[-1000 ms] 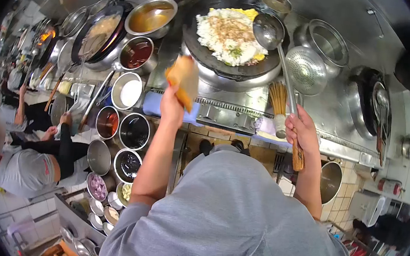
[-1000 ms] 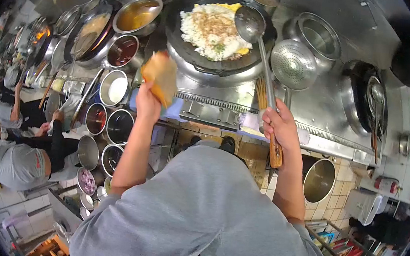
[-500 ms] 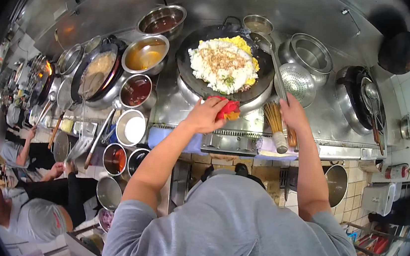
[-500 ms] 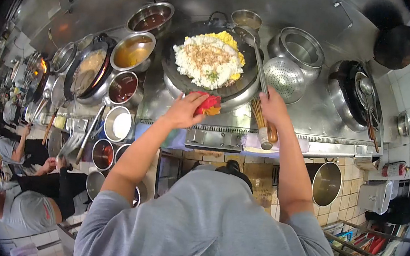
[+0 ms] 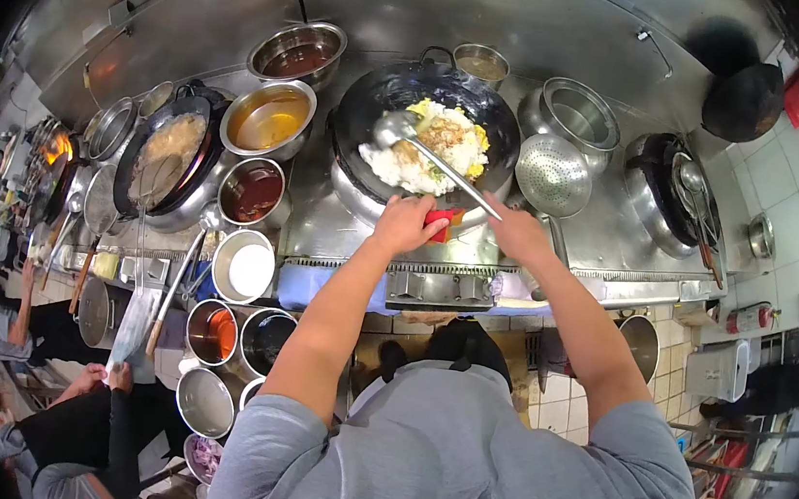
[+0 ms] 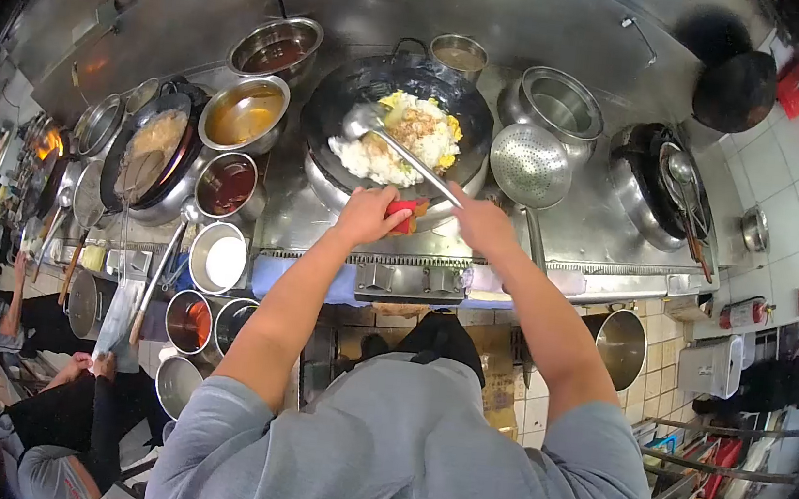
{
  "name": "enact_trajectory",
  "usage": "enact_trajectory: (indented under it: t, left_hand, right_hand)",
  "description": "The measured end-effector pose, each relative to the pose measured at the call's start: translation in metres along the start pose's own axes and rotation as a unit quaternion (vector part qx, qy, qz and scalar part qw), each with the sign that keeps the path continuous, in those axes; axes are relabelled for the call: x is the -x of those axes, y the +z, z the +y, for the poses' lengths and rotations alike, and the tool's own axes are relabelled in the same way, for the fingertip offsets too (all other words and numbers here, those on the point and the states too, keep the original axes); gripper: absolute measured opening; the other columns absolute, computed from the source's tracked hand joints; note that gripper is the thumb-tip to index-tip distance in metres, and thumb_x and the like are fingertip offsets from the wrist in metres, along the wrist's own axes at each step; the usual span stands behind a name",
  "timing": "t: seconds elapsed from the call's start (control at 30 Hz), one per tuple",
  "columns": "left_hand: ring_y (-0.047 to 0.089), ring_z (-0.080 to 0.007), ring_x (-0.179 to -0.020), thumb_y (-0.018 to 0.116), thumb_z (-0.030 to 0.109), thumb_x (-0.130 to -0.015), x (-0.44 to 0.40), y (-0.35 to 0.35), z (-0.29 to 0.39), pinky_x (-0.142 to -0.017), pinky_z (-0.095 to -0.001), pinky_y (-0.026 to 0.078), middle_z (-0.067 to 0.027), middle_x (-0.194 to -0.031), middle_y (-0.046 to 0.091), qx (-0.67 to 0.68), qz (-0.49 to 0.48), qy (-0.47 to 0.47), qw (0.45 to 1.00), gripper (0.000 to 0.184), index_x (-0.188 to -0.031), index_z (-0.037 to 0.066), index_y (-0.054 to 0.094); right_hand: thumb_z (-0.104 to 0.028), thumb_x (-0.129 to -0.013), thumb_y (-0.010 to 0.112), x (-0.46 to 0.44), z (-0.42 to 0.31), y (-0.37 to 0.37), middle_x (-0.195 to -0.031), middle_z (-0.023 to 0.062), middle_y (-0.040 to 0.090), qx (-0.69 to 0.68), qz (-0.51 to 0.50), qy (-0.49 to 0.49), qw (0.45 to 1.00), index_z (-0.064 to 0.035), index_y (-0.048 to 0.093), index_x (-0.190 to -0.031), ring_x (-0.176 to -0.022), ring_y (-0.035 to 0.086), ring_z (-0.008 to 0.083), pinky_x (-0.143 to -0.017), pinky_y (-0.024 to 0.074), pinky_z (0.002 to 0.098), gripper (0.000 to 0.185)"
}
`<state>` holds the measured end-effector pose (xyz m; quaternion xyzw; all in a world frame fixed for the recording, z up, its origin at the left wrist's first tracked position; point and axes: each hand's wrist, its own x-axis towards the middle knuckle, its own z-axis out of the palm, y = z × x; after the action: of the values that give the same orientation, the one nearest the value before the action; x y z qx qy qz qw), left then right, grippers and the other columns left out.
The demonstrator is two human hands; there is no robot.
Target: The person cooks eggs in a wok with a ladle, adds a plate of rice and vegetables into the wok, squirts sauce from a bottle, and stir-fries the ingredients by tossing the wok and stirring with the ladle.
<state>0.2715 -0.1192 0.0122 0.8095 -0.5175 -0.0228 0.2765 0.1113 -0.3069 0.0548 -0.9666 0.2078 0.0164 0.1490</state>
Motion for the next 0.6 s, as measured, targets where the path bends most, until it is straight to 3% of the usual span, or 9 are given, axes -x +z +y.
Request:
enact_trajectory:
  t: [0.17,0.23,0.33,0.43,0.5,0.57,0.6]
  left_hand:
    - [0.063,-0.0318,-0.091,0.054,0.048,-0.091,-0.003,-0.007,-0.002,-0.084,-0.0453,0.04,-0.0132,-0.088,0.067,-0.012,-0.076,0.001,0.997,0.041,-0.087,0.008,0.065]
    - [0.063,-0.0318,-0.091,0.051,0.049,-0.092,-0.004,-0.006,-0.003,-0.085,-0.0454,0.04,-0.0133,-0.09,0.068,-0.024,-0.075,-0.006,0.997,0.044,-0.088,0.008,0.066]
    - [0.063,-0.0309,-0.091,0.051,0.05,-0.092,-0.005,-0.005,-0.003,-0.085,-0.0446,0.039,-0.0122,-0.088,0.068,-0.035,-0.081,-0.002,0.996,0.044,-0.086,0.01,0.067]
    - [0.062,-0.0302,-0.093,0.051,0.049,-0.093,-0.004,-0.006,0.001,-0.086,-0.0445,0.039,-0.011,-0.089,0.067,-0.02,-0.086,-0.004,0.996,0.042,-0.086,0.011,0.067]
    - [0.061,-0.0299,-0.094,0.055,0.045,-0.092,-0.001,0.004,0.0,-0.084,-0.0442,0.039,-0.01,-0.089,0.067,-0.026,-0.059,-0.003,0.998,0.036,-0.087,0.011,0.066]
    - [0.06,-0.0306,-0.097,0.06,0.04,-0.09,0.007,0.011,0.001,-0.084,-0.0451,0.04,-0.0111,-0.094,0.066,0.031,0.041,-0.001,0.999,0.031,-0.091,0.009,0.063]
    - [0.058,-0.0317,-0.099,0.063,0.036,-0.089,0.01,0.012,0.003,-0.083,-0.0462,0.041,-0.0122,-0.097,0.064,0.057,0.065,-0.013,0.996,0.03,-0.095,0.007,0.061]
  right_hand:
    - [-0.027,-0.098,0.046,0.065,-0.006,-0.06,-0.087,0.0236,0.067,0.065,-0.022,0.062,0.996,-0.0264,0.035,-0.147,-0.081,0.065,0.043,-0.073,0.0499,0.0541,0.049]
    - [-0.025,-0.099,0.045,0.087,-0.009,-0.073,-0.089,0.0251,0.067,0.007,0.008,0.074,0.997,-0.0229,0.036,-0.146,-0.082,0.064,0.0446,-0.074,0.0496,0.0549,0.048]
    - [-0.024,-0.099,0.044,0.093,-0.011,-0.053,-0.094,0.0272,0.065,-0.023,-0.028,0.103,0.994,-0.0192,0.037,-0.145,-0.087,0.063,0.0457,-0.076,0.0484,0.0558,0.048]
    - [-0.024,-0.099,0.044,0.041,0.024,0.026,-0.1,0.0292,0.064,-0.061,-0.014,0.048,0.997,-0.0127,0.045,-0.138,-0.095,0.062,0.0443,-0.081,0.0469,0.0552,0.041]
    - [-0.024,-0.099,0.044,0.005,0.028,0.019,-0.102,0.0297,0.063,-0.11,0.018,0.003,0.994,-0.0106,0.048,-0.135,-0.098,0.061,0.0439,-0.083,0.0465,0.0551,0.039]
    - [-0.024,-0.098,0.046,-0.004,0.0,-0.003,-0.095,0.0274,0.066,-0.215,0.013,0.107,0.971,-0.0124,0.056,-0.13,-0.09,0.063,0.0452,-0.079,0.0478,0.0535,0.035]
    - [-0.024,-0.098,0.046,-0.005,-0.009,-0.003,-0.095,0.0274,0.066,-0.217,0.018,0.106,0.97,-0.0124,0.056,-0.13,-0.09,0.063,0.0452,-0.079,0.0478,0.0535,0.035]
